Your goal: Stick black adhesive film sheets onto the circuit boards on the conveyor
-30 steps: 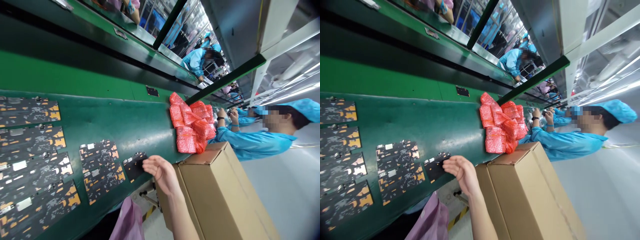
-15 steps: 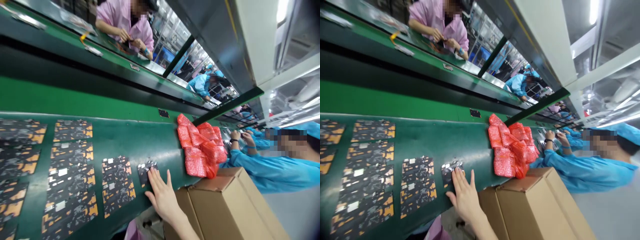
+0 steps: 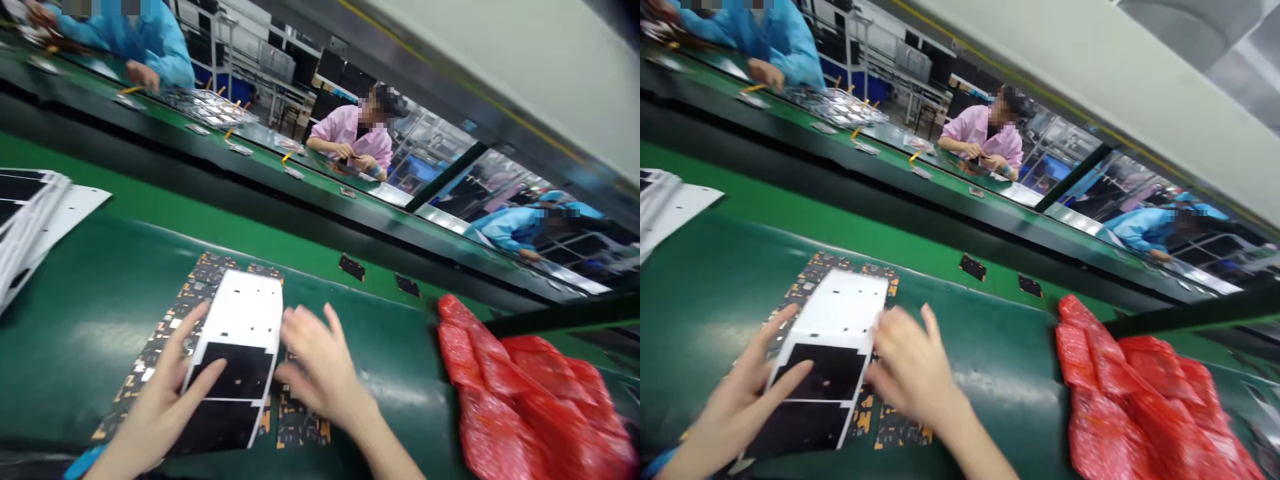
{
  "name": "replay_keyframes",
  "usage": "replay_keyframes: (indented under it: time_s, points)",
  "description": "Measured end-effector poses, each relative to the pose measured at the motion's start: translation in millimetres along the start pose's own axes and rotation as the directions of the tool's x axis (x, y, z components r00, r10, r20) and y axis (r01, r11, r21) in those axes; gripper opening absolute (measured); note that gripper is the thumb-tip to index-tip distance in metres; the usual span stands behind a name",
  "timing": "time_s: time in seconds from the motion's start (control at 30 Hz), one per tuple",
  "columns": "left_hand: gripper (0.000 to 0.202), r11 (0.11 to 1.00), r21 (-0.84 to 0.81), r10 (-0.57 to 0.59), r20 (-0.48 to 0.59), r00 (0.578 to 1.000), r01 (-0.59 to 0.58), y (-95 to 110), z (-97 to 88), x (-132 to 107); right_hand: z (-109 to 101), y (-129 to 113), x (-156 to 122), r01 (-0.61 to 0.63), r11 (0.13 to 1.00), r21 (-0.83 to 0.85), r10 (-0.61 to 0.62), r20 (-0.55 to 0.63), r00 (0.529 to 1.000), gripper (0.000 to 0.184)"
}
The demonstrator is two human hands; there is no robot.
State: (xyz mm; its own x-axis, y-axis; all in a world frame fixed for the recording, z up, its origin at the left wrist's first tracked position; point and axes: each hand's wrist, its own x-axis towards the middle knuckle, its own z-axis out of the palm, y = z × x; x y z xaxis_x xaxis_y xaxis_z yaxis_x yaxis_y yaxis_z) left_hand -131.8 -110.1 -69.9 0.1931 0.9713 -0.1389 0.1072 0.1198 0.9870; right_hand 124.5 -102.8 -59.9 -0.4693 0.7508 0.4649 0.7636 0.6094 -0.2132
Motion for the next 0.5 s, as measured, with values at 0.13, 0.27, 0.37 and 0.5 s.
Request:
replay_keyframes:
  time_s: [0.13,0.27,0.37,0.5]
  points:
    - [0.087,0.965,-0.253,-0.014,0.215,0.977,0.07,-1.0,17.6,5.8,-1.8,-63.0,-13.7,0.081,0.996,0.024,-0.079,-0.053,0.995,0.063]
    - [0.09,0.92,-0.351,-0.023,0.391,0.92,0.172,-8.5,21.9,1.7,-7.5,-58.6,-15.9,-0.026,0.999,0.034,0.03,-0.104,0.994,0.06]
    - [0.057,0.994,-0.099,-0.014,0.374,0.927,0.054,-12.4,23.3,-4.4,-13.7,-53.3,-20.8,-0.055,0.998,0.022,0.057,-0.12,0.991,0.059]
    - [0.028,0.956,0.238,0.098,0.298,0.949,-0.173,-6.8,27.2,-11.5,-21.6,-57.6,-24.9,-0.026,0.999,0.039,0.026,-0.007,1.0,0.054]
